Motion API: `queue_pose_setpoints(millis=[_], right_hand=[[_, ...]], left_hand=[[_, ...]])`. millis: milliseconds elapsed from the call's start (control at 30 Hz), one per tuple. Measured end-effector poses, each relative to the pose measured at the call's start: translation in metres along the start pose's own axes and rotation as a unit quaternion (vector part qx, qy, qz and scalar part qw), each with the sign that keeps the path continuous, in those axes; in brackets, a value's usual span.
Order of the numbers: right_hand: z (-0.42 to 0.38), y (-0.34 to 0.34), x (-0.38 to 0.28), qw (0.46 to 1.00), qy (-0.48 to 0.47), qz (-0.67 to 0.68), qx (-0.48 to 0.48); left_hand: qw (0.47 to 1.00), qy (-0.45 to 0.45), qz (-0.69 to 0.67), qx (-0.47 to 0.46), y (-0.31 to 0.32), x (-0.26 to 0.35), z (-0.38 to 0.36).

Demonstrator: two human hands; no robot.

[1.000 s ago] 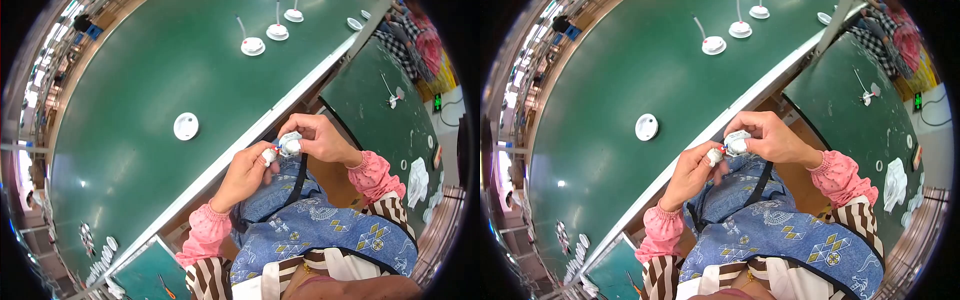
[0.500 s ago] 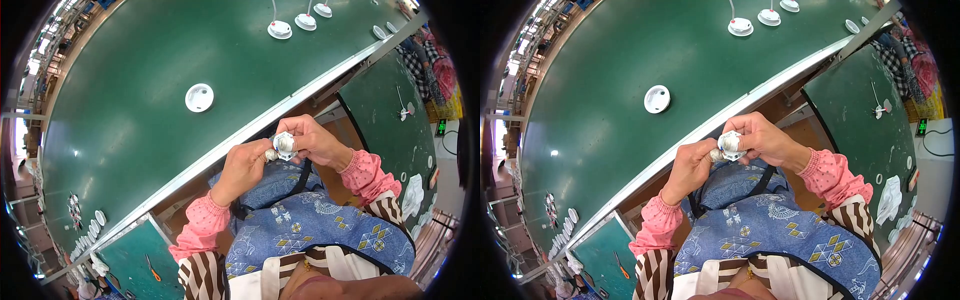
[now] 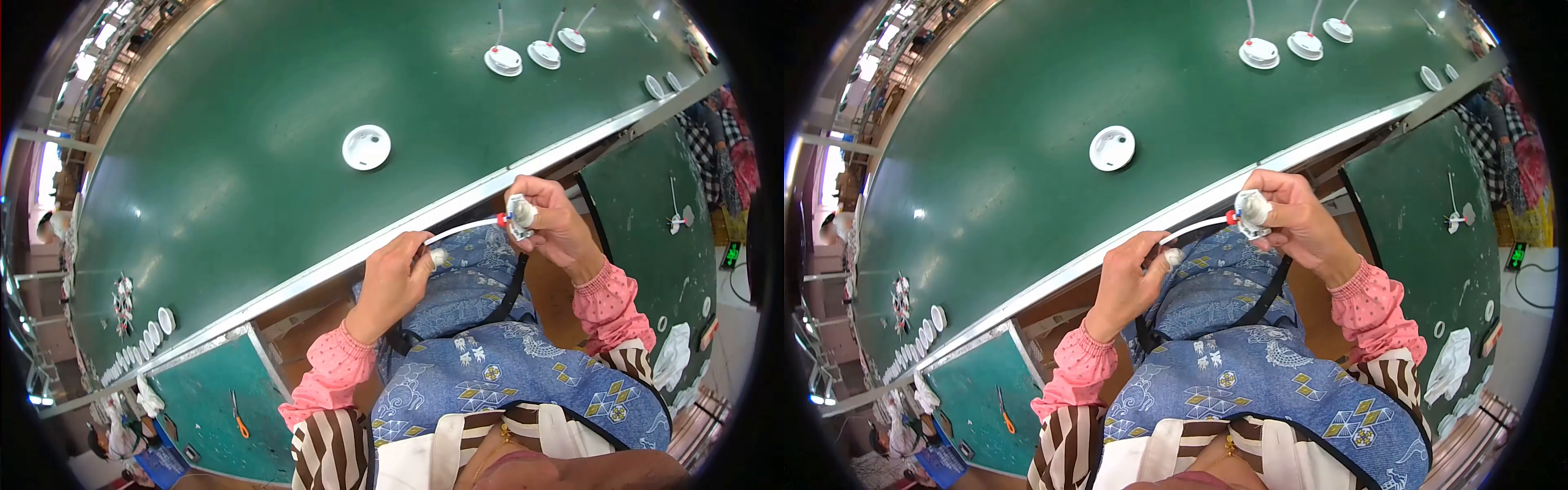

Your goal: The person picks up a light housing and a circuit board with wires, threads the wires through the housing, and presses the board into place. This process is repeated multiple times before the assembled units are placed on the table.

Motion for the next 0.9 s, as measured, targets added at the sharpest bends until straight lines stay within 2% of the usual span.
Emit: queue_pose_setpoints(millis=[167,233,300,333,433,467,500,533,567,633,733,833,900], right_hand=[[0.0,-0.005,-0.009,1.0,-0.008,-0.024,0.006],[0.002,-0.013,-0.01,1.0,0.003,0.01,-0.005],[0.009,-0.022,-0.007,0.998,0.011,0.048,-0.037],[0.008,-0.021,-0.008,0.997,0.027,0.062,-0.027],[0.007,-0.015,-0.012,0.997,0.003,0.069,-0.024],[0.007,-0.014,-0.016,0.996,-0.035,0.075,-0.026],[0.007,-0.014,-0.019,0.993,-0.074,0.082,-0.026],[0.007,-0.013,-0.023,0.989,-0.113,0.09,-0.026],[0.006,-0.012,-0.026,0.983,-0.151,0.096,-0.026],[0.007,-0.007,-0.029,0.979,-0.163,0.115,-0.03],[0.011,-0.002,-0.026,0.976,-0.173,0.127,-0.022],[0.007,-0.001,-0.03,0.973,-0.2,0.112,-0.014],[0.008,-0.009,-0.028,0.971,-0.214,0.105,0.008]], left_hand=[[0.997,0.003,-0.03,-0.073,-0.004,-0.002,-0.005],[0.991,0.109,-0.045,-0.059,0.004,-0.002,-0.01],[0.987,0.154,-0.039,-0.035,0.007,0.0,-0.013],[0.987,0.15,-0.018,-0.05,0.003,-0.001,-0.013],[0.994,0.111,0.014,0.007,-0.015,-0.011,0.002],[0.992,0.097,0.078,0.011,-0.029,-0.014,0.012],[0.984,0.083,0.116,0.102,-0.038,-0.017,0.023],[0.985,0.01,0.131,0.116,-0.046,-0.027,0.031],[0.975,-0.011,0.172,0.14,-0.046,-0.031,0.041],[0.947,-0.054,0.251,0.191,-0.046,-0.041,0.062],[0.954,-0.017,0.271,0.127,-0.035,-0.067,0.097],[0.978,0.003,0.195,0.07,-0.03,-0.079,0.11],[0.974,-0.029,0.207,0.087,-0.021,-0.068,0.101]])
Point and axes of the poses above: each hand's wrist, its own z-axis towards the middle knuckle, its own y-axis out of the palm, x = y × z, the point moved 2 cm from there along z, towards the middle knuckle, and after that the axes turned 15 degrees about z, right-handed, at the moved point
